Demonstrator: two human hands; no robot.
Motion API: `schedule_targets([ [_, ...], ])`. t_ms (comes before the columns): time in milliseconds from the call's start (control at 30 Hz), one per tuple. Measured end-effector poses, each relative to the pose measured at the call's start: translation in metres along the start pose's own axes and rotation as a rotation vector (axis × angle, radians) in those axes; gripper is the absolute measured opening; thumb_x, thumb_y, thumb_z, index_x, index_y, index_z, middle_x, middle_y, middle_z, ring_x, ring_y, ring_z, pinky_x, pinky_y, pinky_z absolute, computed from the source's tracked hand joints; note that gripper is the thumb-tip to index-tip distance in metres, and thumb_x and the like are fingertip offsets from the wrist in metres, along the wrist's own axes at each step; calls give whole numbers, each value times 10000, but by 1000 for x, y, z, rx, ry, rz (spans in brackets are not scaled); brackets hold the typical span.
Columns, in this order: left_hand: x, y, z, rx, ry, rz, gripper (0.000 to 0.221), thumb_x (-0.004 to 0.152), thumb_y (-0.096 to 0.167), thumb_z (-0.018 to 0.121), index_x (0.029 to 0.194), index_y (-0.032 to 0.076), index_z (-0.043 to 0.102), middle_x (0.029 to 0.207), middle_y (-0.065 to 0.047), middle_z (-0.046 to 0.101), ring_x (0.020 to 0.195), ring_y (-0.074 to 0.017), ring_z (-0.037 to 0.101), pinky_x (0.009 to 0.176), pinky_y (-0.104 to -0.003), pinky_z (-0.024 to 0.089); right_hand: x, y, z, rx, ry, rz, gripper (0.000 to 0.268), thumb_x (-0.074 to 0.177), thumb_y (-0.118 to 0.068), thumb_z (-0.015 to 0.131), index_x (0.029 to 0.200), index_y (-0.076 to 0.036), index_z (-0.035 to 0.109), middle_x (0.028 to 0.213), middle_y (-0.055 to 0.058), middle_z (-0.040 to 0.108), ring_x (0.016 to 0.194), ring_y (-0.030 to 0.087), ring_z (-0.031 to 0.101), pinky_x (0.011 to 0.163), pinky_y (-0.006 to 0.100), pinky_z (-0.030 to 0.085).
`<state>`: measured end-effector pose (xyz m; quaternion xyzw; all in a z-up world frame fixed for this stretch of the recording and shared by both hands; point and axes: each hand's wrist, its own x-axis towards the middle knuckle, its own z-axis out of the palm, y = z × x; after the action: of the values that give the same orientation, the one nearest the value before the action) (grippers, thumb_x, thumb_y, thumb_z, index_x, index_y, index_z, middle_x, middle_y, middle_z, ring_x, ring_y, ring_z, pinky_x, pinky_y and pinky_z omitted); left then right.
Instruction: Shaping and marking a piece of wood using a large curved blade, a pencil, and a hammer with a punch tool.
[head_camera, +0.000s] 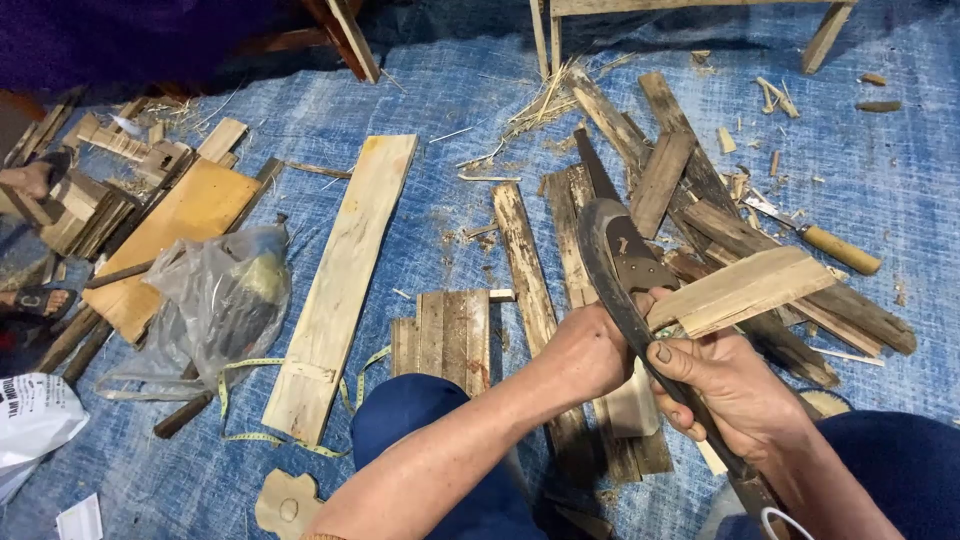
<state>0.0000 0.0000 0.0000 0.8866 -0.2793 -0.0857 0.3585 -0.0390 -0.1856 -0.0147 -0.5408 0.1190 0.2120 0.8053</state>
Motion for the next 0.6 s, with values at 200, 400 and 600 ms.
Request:
schedule_targets([
  [200, 5, -2, -6, -34, -33, -11, 543, 881, -31, 601, 1389, 161, 592, 990, -125, 746, 603, -199, 655, 516, -320, 564, -2, -3, 6, 73, -20, -51, 441, 845, -68, 721, 1216, 152, 625, 566, 160, 587, 329, 171, 498, 194, 258, 346],
  [400, -3, 8, -20, -131, 2, 57, 517, 834, -64, 576, 1316, 122, 610, 1083, -126, 763, 844, -270, 749, 694, -369, 609, -2, 4, 1, 53, -34, -74, 232, 889, -41, 724, 831, 161, 626, 542, 175, 568, 326, 176, 487, 201, 283, 355],
  [600, -17, 29, -25, 72, 220, 132, 347, 947, 134, 510, 1291, 91, 524, 1156, -191, 680, 1022, -387, 651, 826, -481, 533, -16, -1, 12, 21, 55, -22, 215, 858, -24, 753, 856, 170, 659, 567, 213, 590, 328, 221, 491, 204, 298, 339],
])
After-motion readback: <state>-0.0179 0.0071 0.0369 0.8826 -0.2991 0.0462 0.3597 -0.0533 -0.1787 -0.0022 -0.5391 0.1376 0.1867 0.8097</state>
